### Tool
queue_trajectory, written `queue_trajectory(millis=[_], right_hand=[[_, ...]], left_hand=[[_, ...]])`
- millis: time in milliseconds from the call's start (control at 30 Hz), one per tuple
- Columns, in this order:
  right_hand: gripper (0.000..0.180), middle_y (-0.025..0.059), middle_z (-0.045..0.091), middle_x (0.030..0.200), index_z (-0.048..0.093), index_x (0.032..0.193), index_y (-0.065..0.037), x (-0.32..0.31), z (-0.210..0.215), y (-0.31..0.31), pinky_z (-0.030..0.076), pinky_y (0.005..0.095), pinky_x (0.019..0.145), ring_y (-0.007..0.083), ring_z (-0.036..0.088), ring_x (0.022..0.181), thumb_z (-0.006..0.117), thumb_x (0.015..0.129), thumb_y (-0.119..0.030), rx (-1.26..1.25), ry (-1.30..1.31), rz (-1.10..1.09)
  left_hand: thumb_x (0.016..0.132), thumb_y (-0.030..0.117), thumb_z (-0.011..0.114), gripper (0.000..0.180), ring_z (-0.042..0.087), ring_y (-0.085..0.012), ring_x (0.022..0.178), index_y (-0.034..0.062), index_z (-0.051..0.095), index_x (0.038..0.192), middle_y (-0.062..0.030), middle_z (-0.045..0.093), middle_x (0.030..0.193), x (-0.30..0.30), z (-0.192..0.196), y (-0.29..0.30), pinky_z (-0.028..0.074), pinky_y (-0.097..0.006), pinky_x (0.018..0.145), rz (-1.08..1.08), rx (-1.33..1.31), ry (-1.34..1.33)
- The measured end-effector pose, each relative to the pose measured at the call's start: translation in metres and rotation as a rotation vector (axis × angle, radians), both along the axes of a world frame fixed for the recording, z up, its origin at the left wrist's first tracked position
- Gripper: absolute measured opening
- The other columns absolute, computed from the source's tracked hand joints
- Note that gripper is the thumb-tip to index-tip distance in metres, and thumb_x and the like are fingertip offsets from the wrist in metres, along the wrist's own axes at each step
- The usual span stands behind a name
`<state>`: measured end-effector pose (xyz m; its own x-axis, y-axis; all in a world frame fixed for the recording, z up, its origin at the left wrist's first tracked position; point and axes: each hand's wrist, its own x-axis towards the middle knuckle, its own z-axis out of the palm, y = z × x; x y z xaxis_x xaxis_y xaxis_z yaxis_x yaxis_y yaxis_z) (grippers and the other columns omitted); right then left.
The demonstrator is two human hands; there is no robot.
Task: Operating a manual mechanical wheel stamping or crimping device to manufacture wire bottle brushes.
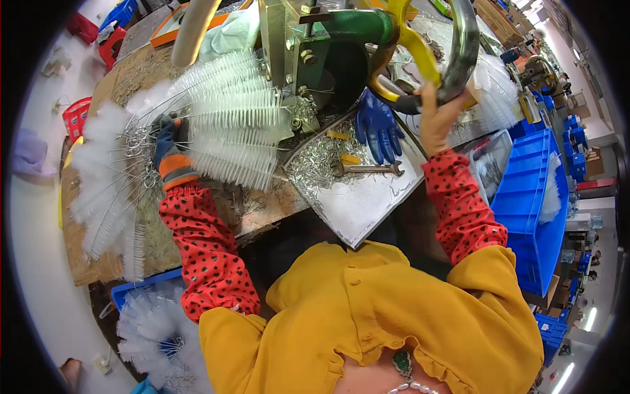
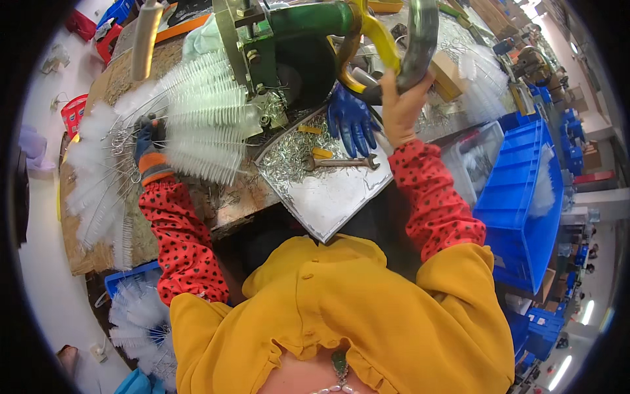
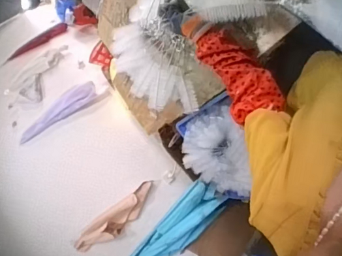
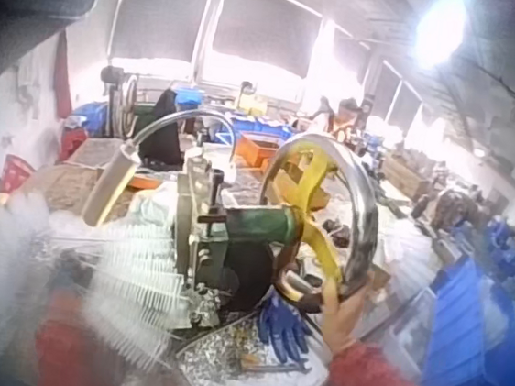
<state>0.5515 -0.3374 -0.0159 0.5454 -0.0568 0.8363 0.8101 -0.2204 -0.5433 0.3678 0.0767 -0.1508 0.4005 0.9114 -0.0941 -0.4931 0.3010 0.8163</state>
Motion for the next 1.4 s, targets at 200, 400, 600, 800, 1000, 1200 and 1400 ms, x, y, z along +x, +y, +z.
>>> queue_trajectory(millis=[200, 400, 600, 800, 1000, 1200, 1400], right_hand=[[0.027, 0.0054, 0.058, 0.066, 0.048, 0.102, 0.001, 0.045, 0.078, -0.026, 0.047, 0.0277, 0.053, 0.0134, 0.057, 0.055, 0.062, 0.087, -0.017, -0.446, 0.232, -0.019], [0.017, 0.0074, 0.058, 0.059, 0.059, 0.081, 0.002, 0.04, 0.184, 0.022, 0.044, 0.0274, 0.045, 0.0149, 0.055, 0.048, 0.062, 0.079, -0.015, -0.766, 0.209, -0.064], [0.015, 0.0084, 0.056, 0.054, 0.06, 0.072, 0.003, 0.091, 0.214, 0.059, 0.042, 0.0289, 0.039, 0.0157, 0.054, 0.041, 0.061, 0.073, -0.012, -0.851, 0.347, 0.118], [0.017, 0.0064, 0.054, 0.054, 0.06, 0.074, 0.001, 0.062, 0.206, 0.043, 0.04, 0.0275, 0.043, 0.014, 0.052, 0.045, 0.06, 0.076, -0.015, -0.853, 0.337, 0.085], [0.049, 0.0118, 0.062, 0.085, 0.042, 0.116, 0.003, -0.025, 0.046, 0.007, 0.049, 0.0332, 0.061, 0.019, 0.062, 0.066, 0.069, 0.082, -0.02, 0.041, 0.258, -0.007], [0.044, 0.0106, 0.063, 0.085, 0.043, 0.114, 0.005, 0.029, 0.01, -0.018, 0.05, 0.0279, 0.058, 0.0145, 0.061, 0.062, 0.067, 0.084, -0.016, -0.085, 0.147, 0.043], [0.039, 0.0078, 0.06, 0.082, 0.042, 0.114, 0.003, 0.009, 0.017, -0.009, 0.05, 0.0272, 0.059, 0.0131, 0.061, 0.063, 0.064, 0.086, -0.012, -0.043, 0.179, 0.084]], left_hand=[[0.081, 0.011, 0.071, 0.015, 0.064, -0.0176, 0.074, 0.004, 0.068, 0.094, -0.0086, 0.068, 0.089, -0.002, 0.013, -0.001, 0.055, -0.03, 0.071, 0.201, 0.018, 0.048], [0.078, 0.002, 0.072, 0.013, 0.066, -0.0202, 0.07, 0.0011, 0.067, 0.09, -0.0117, 0.068, 0.084, 0.01, 0.031, 0.002, 0.058, -0.031, 0.068, 0.336, -0.051, 0.232], [0.074, 0.003, 0.072, 0.011, 0.064, -0.0175, 0.071, 0.0054, 0.071, 0.085, -0.0068, 0.068, 0.083, 0.016, 0.037, -0.004, 0.056, -0.028, 0.069, 0.287, -0.032, -0.048], [0.077, 0.004, 0.071, 0.01, 0.065, -0.019, 0.069, -0.0014, 0.069, 0.085, -0.01, 0.068, 0.082, 0.02, 0.04, -0.006, 0.057, -0.029, 0.069, 0.303, 0.011, 0.087], [0.079, 0.018, 0.074, 0.028, 0.065, -0.0223, 0.076, 0.0003, 0.067, 0.099, -0.0106, 0.068, 0.091, 0.016, 0.053, -0.012, 0.055, -0.031, 0.074, 0.135, -0.123, 0.012], [0.083, 0.022, 0.07, 0.056, 0.061, -0.0246, 0.099, -0.0011, 0.046, 0.128, -0.0149, 0.056, 0.121, -0.024, 0.062, -0.024, 0.05, -0.036, 0.089, -0.545, 0.132, -0.01], [0.082, 0.007, 0.068, 0.015, 0.065, -0.0183, 0.081, 0.0041, 0.062, 0.096, -0.0075, 0.067, 0.089, -0.02, 0.048, -0.017, 0.053, -0.031, 0.078, -0.539, 0.445, 0.144]])
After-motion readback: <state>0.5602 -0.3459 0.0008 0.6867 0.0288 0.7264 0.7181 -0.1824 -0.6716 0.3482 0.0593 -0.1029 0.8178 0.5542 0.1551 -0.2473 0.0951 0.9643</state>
